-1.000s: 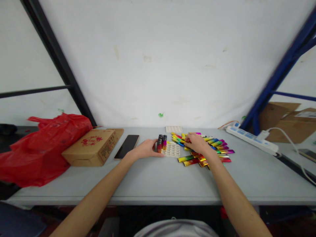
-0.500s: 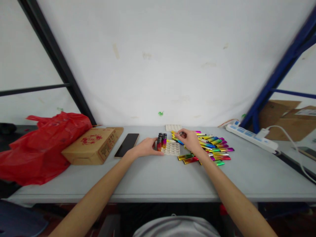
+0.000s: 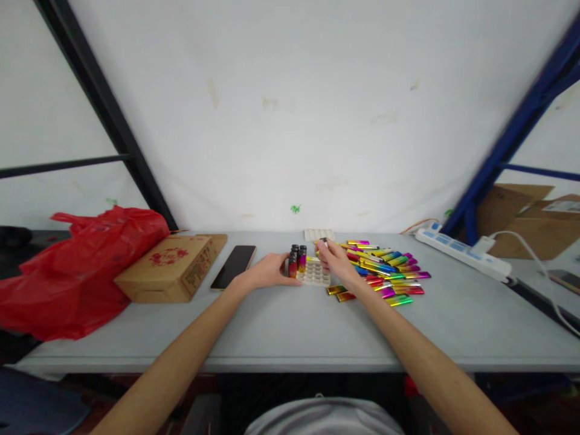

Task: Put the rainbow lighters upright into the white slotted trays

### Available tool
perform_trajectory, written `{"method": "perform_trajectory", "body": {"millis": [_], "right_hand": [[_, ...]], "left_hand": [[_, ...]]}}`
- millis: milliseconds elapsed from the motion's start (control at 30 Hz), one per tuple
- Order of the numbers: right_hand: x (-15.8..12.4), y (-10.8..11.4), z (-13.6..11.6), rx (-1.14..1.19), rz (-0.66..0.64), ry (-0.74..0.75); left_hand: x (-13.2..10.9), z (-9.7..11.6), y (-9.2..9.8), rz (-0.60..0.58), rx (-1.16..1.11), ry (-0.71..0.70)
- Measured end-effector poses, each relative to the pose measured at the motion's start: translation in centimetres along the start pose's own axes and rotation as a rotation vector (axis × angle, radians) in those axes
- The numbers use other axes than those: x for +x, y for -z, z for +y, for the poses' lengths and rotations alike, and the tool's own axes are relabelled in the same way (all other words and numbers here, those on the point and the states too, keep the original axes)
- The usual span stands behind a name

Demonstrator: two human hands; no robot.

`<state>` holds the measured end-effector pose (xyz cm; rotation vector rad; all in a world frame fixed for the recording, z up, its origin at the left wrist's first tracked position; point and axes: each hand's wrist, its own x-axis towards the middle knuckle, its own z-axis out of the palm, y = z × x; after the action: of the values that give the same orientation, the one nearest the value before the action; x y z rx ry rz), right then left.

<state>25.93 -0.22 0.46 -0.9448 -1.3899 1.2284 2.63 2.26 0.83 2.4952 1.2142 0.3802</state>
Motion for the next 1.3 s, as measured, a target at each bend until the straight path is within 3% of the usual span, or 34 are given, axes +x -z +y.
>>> {"method": "perform_trajectory", "body": {"millis": [167, 367, 1033, 1300], "right_hand": [[-0.2, -0.4, -0.1, -0.035, -0.020, -0.141], [-0.4, -0.9, -0.4, -0.105, 0.084, -0.195], [-0.3, -0.6, -0.7, -0.251, 0.108, -0.143], [-0.1, 0.0, 0.0, -0.329, 0.128, 0.052]], "left_hand": [[-0.1, 0.3, 0.2, -0.010, -0.004, 0.012], [0.0, 0.2, 0.0, -0.009, -0.013, 0.012], [0.0, 0.1, 0.0, -0.005, 0.005, 0.024], [0.0, 0.1, 0.0, 0.000, -0.011, 0.002]]}}
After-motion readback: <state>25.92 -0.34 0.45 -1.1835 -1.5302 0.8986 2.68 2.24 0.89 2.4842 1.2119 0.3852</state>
